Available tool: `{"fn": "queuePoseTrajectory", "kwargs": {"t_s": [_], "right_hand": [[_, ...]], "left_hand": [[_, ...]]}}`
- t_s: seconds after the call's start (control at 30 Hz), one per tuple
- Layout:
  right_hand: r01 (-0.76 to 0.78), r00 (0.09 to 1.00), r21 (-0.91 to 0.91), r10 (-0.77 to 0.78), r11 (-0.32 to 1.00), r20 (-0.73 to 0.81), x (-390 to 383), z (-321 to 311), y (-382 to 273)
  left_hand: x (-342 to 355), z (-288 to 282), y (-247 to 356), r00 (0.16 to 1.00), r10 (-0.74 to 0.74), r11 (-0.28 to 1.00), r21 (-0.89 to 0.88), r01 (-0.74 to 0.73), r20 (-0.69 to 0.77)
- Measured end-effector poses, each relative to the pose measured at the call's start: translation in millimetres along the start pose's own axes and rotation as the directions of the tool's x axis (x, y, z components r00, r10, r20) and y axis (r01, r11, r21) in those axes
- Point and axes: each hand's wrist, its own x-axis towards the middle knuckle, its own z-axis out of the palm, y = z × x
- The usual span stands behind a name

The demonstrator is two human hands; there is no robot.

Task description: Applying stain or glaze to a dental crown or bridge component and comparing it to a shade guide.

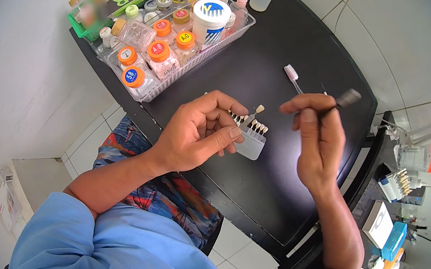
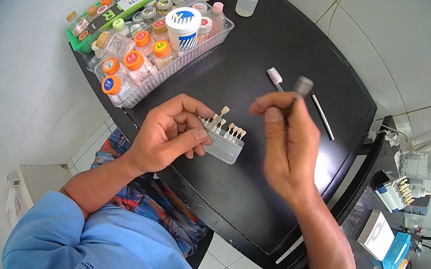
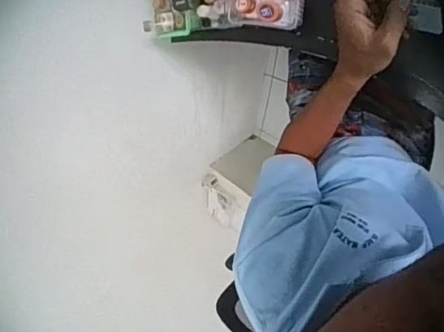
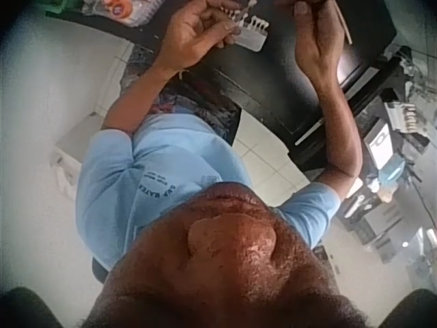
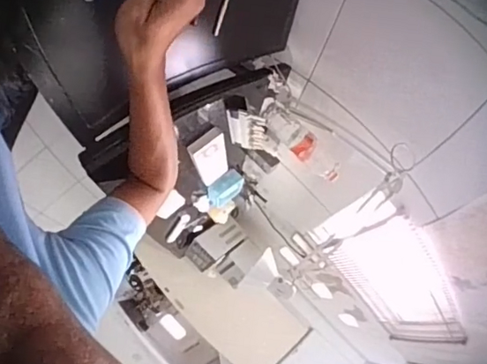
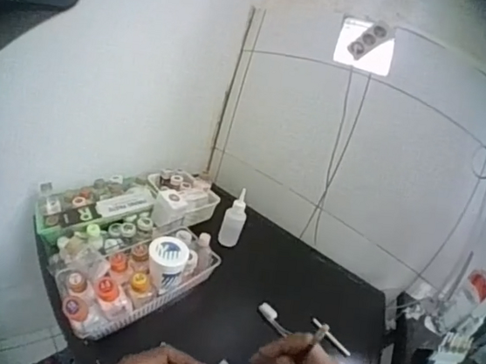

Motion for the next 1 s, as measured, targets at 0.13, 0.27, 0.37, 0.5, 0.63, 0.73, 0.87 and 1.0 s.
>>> {"fn": "queuePoseTrajectory", "kwargs": {"t_s": [0.13, 0.27, 0.37, 0.5, 0.63, 0.73, 0.87, 1.0], "right_hand": [[-0.381, 0.922, 0.191, 0.357, 0.905, 0.148, 1, 12, -15], [-0.437, 0.897, 0.275, 0.395, 0.856, 0.196, -2, 17, -11], [-0.454, 0.889, 0.266, 0.413, 0.850, 0.198, -1, 16, -10], [-0.483, 0.874, 0.259, 0.443, 0.836, 0.200, 0, 16, -9], [-0.472, 0.879, 0.264, 0.425, 0.841, 0.215, 1, 15, -7], [-0.462, 0.885, 0.223, 0.432, 0.858, 0.173, 1, 13, -1], [-0.417, 0.902, -0.019, 0.417, 0.909, 0.111, 2, 8, 10], [-0.359, 0.920, -0.145, 0.375, 0.922, 0.111, 10, 9, 18]], "left_hand": [[-1, 1, 2, 1.000, -0.006, 1.000, 0.016, 0.006, 0.008], [-1, 3, 2, 1.000, -0.014, 0.999, 0.050, 0.012, 0.026], [-1, 4, 2, 0.999, -0.014, 0.999, 0.052, 0.013, 0.034], [-1, 4, 1, 0.999, 0.000, 0.998, 0.057, -0.002, 0.047], [-2, 5, 4, 0.999, -0.012, 0.997, 0.073, 0.010, 0.038], [-3, 1, 3, 0.991, 0.136, 0.930, 0.344, -0.133, 0.016], [-5, -9, 13, 0.903, 0.416, 0.415, 0.861, -0.296, 0.110], [-8, -10, 6, 0.960, 0.278, 0.425, 0.890, -0.164, 0.044]]}}
